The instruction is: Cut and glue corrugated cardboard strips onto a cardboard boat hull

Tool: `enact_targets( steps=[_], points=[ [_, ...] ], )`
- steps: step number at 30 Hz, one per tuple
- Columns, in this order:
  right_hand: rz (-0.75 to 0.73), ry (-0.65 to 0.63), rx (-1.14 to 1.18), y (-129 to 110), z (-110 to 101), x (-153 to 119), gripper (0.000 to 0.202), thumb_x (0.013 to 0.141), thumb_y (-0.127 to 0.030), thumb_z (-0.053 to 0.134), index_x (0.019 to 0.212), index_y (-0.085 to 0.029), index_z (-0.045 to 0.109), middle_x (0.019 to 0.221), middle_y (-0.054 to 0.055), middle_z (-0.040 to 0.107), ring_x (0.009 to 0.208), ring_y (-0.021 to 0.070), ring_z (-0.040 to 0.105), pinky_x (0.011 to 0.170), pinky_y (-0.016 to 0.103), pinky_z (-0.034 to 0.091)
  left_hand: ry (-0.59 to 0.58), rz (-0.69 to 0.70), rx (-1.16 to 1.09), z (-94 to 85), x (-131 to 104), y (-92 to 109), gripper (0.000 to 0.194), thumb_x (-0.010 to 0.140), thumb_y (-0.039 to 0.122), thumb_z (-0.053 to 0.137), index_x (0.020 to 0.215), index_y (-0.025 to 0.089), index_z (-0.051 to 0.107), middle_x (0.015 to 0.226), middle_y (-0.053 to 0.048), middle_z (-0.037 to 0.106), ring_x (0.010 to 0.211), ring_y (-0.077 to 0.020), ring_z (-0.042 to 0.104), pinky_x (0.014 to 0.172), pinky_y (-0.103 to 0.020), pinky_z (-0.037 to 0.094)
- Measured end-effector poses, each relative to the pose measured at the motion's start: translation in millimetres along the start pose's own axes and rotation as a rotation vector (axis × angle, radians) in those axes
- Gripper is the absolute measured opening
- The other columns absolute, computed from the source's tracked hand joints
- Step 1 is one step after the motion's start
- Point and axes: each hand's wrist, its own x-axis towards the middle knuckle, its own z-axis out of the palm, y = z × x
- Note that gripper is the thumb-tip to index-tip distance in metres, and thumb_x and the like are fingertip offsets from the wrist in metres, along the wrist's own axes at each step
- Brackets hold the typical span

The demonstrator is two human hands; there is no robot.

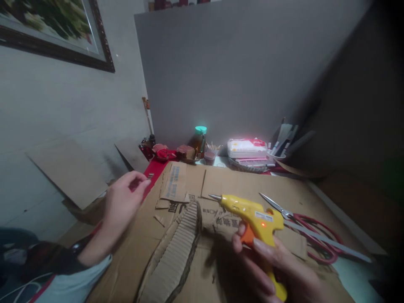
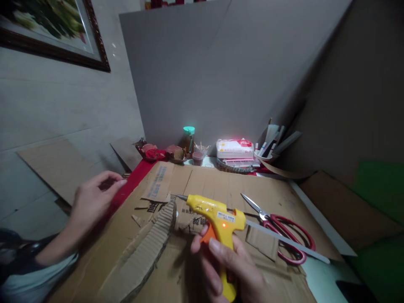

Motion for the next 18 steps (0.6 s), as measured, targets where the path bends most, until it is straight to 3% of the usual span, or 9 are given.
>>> enact_targets(
  steps=[2, 4, 6, 8, 11, 14, 18],
  points=[
    [-0.019, 0.042, 0.012, 0, -1, 2, 0.026, 0.093, -0.041, 0.055, 0.096, -0.017, 0.065, 0.057, -0.004, 0.044, 0.037, 0.0023, 0.027, 0.037, 0.018, 0.019, 0.01, -0.008, 0.065, 0.1, 11, -15, 0.022, 0.082, 0.028, 0.054, 0.099, 0.021, 0.067, 0.092, -0.007, 0.072, 0.084, -0.0278, 0.067, 0.081, -0.041, 0.049],
    [-0.024, 0.073, 0.018, 1, -3, 3, 0.025, 0.094, -0.04, 0.054, 0.096, -0.017, 0.064, 0.058, -0.004, 0.045, 0.038, 0.0025, 0.028, 0.037, 0.018, 0.017, -0.011, 0.012, 0.093, 4.1, 15, -25, 0.054, 0.081, 0.024, 0.052, 0.134, 0.015, 0.052, 0.112, -0.016, 0.069, 0.103, -0.0335, 0.064, 0.093, -0.049, 0.045],
    [-0.035, 0.084, 0.007, 2, -5, 5, 0.027, 0.093, -0.041, 0.055, 0.095, -0.016, 0.065, 0.057, -0.004, 0.046, 0.038, 0.0028, 0.029, 0.037, 0.019, 0.018, -0.062, 0.05, 0.08, 11.9, 11, -25, 0.066, 0.082, 0.025, 0.05, 0.145, 0.006, 0.039, 0.122, -0.023, 0.064, 0.113, -0.0359, 0.059, 0.099, -0.053, 0.041],
    [-0.049, 0.085, -0.023, 3, -6, 6, 0.03, 0.092, -0.044, 0.056, 0.094, -0.015, 0.066, 0.056, -0.003, 0.046, 0.037, 0.0033, 0.031, 0.037, 0.02, 0.019, -0.17, 0.096, 0.024, 21.9, 1, -17, 0.056, 0.087, 0.03, 0.047, 0.137, 0.006, 0.051, 0.121, -0.021, 0.066, 0.108, -0.0325, 0.063, 0.097, -0.049, 0.045],
    [-0.056, 0.092, -0.071, 4, -8, 9, 0.033, 0.089, -0.048, 0.058, 0.091, -0.016, 0.066, 0.054, -0.003, 0.047, 0.036, 0.0044, 0.034, 0.037, 0.021, 0.021, -0.408, 0.157, -0.076, 35.2, -18, 4, 0.035, 0.089, 0.035, 0.05, 0.111, 0.018, 0.071, 0.114, -0.011, 0.073, 0.103, -0.0248, 0.067, 0.093, -0.038, 0.05],
    [-0.062, 0.104, -0.099, 5, -9, 11, 0.035, 0.088, -0.051, 0.059, 0.091, -0.016, 0.066, 0.054, -0.003, 0.047, 0.035, 0.0049, 0.033, 0.037, 0.022, 0.02, -0.545, 0.152, -0.123, 40.5, -32, 23, 0.028, 0.088, 0.035, 0.055, 0.102, 0.021, 0.074, 0.107, -0.007, 0.076, 0.101, -0.0243, 0.067, 0.093, -0.038, 0.049],
    [-0.065, 0.11, -0.116, 6, -9, 10, 0.036, 0.089, -0.051, 0.056, 0.09, -0.016, 0.066, 0.054, -0.003, 0.046, 0.036, 0.0055, 0.033, 0.038, 0.023, 0.023, -0.63, 0.075, -0.147, 40.1, -36, 33, 0.029, 0.086, 0.035, 0.058, 0.102, 0.016, 0.073, 0.097, -0.009, 0.076, 0.088, -0.0245, 0.068, 0.079, -0.037, 0.052]
  ],
)
